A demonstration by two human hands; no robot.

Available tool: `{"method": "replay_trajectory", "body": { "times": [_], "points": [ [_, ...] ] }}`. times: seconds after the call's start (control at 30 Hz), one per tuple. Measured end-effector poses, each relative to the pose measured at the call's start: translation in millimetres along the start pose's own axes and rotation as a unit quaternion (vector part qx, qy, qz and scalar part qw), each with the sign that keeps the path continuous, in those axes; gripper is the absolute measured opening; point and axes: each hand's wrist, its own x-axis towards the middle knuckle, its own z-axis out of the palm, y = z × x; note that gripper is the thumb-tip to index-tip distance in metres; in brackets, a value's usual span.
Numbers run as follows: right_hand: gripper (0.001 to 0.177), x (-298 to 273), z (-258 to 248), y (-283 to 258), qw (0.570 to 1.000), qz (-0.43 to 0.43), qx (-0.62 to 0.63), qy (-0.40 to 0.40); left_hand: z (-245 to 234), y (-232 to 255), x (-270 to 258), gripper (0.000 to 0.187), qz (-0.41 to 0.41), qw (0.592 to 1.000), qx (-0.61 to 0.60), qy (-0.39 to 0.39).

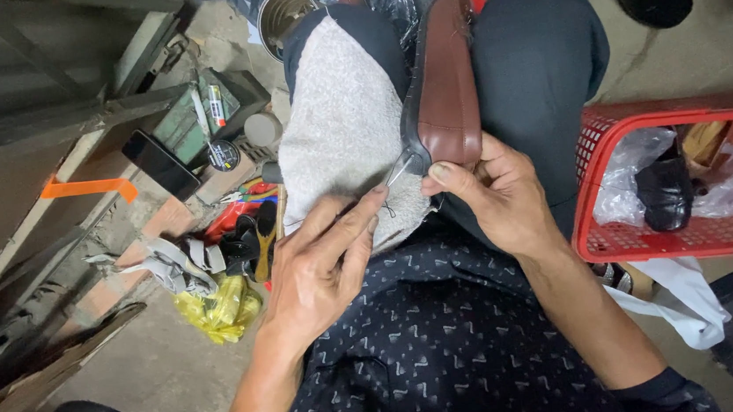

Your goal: The person is sitting on the floor and sewing a brown leather shoe using a needle and thread. They repeatedly push the needle through the shoe's sole and pull the thread tight to secure the stitching.

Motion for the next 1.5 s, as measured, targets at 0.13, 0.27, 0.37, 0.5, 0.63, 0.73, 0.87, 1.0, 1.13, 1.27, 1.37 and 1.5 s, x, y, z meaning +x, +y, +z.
{"method": "replay_trajectory", "body": {
  "times": [0.13, 0.27, 0.37, 0.5, 0.63, 0.73, 0.87, 1.0, 1.13, 1.27, 1.37, 1.5],
  "points": [
    [0.013, 0, 0, 1, 1.000, -0.008, -0.014, 0.002, 0, -1, 1, 0.029, -0.002, 1.000, 0.002, -0.006],
    [0.014, 0, 0, 1, 0.999, -0.011, -0.035, 0.002, 1, -1, 2, 0.027, -0.001, 1.000, 0.014, -0.005],
    [0.014, -1, 0, 3, 0.999, -0.008, -0.044, -0.001, -1, 2, 2, 0.028, -0.002, 0.999, 0.031, -0.011],
    [0.016, -3, -3, 11, 0.997, 0.010, -0.075, -0.007, -5, 0, 0, 0.030, -0.007, 0.998, 0.048, -0.029],
    [0.018, -4, 0, 2, 0.996, 0.010, -0.090, -0.002, -12, -6, 3, 0.029, -0.002, 0.996, 0.070, -0.047],
    [0.022, -3, 7, -9, 0.987, 0.016, -0.157, -0.025, -17, -6, 12, 0.030, -0.028, 0.996, 0.023, -0.083],
    [0.021, 0, 10, -6, 0.974, -0.050, -0.218, -0.012, -19, -4, 21, 0.039, -0.041, 0.985, 0.066, -0.152],
    [0.020, 1, 11, -7, 0.967, -0.079, -0.241, -0.004, -10, -5, 23, 0.044, -0.027, 0.970, 0.154, -0.186],
    [0.018, 5, 9, -3, 0.963, -0.092, -0.252, -0.001, 3, -8, 17, 0.047, -0.038, 0.960, 0.184, -0.207],
    [0.019, 8, 5, 6, 0.965, -0.112, -0.236, -0.004, 10, -5, 21, 0.046, -0.034, 0.943, 0.253, -0.214],
    [0.017, 12, 2, 5, 0.960, -0.120, -0.250, -0.016, 13, 0, 27, 0.047, -0.034, 0.935, 0.273, -0.222],
    [0.017, 14, 3, 13, 0.954, -0.140, -0.265, -0.016, 28, -5, 31, 0.043, -0.012, 0.938, 0.278, -0.207]
  ]
}}
